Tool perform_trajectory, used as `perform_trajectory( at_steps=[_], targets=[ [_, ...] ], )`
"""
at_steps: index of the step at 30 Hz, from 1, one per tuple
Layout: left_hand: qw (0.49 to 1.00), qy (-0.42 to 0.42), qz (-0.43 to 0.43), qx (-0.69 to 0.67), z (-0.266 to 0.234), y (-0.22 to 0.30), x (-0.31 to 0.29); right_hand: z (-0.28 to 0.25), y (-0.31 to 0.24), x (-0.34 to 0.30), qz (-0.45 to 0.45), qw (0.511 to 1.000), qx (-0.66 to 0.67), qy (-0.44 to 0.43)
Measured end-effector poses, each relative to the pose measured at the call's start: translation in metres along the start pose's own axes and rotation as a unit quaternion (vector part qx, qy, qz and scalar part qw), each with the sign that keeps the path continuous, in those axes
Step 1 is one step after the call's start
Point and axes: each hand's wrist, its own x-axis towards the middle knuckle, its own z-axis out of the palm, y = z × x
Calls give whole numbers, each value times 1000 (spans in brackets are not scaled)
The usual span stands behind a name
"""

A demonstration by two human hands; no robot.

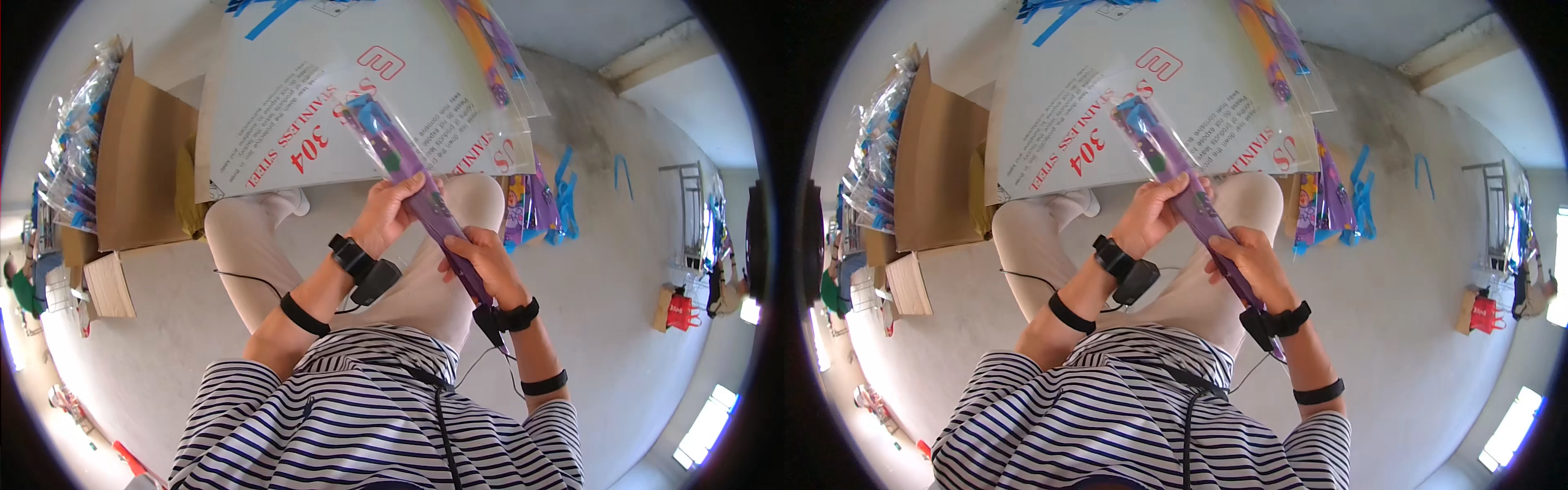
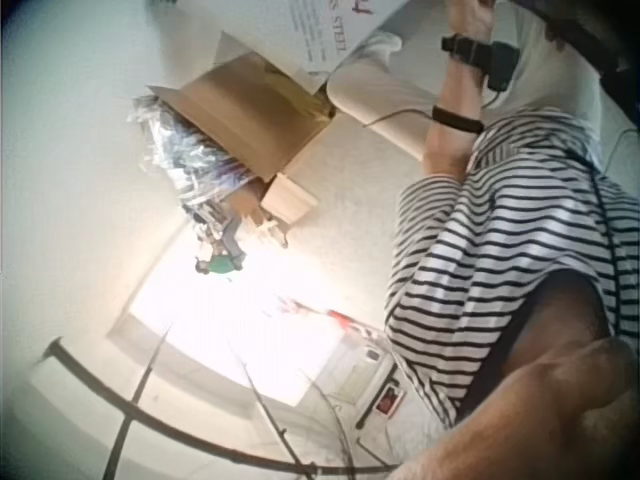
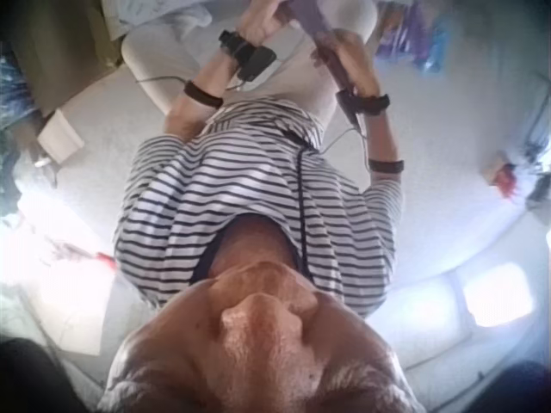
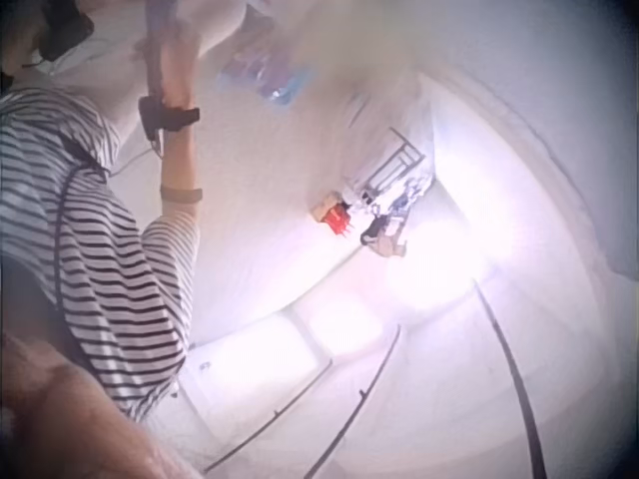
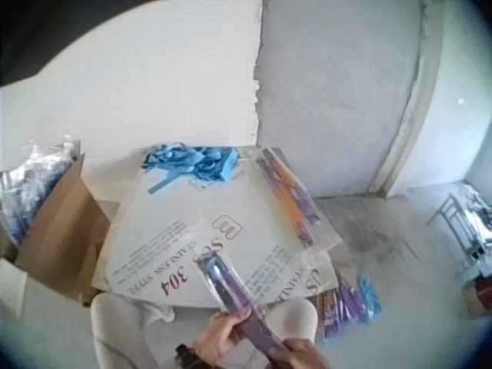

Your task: Assembling and packaging plastic kites at a workshop table.

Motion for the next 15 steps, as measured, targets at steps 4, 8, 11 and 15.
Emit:
perform_trajectory(
  at_steps=[4,8,11,15],
  targets=[
    [998,36,38,-25,-16,25,9,-21,-1,-20,1,998,-4,-63],
    [997,56,45,-13,-19,41,12,-39,15,-44,16,996,14,-87],
    [997,63,40,-12,-19,37,10,-28,7,-49,-9,998,-2,-59],
    [998,45,34,-11,-12,27,7,-22,4,-42,-8,1000,-5,-28]
  ],
)
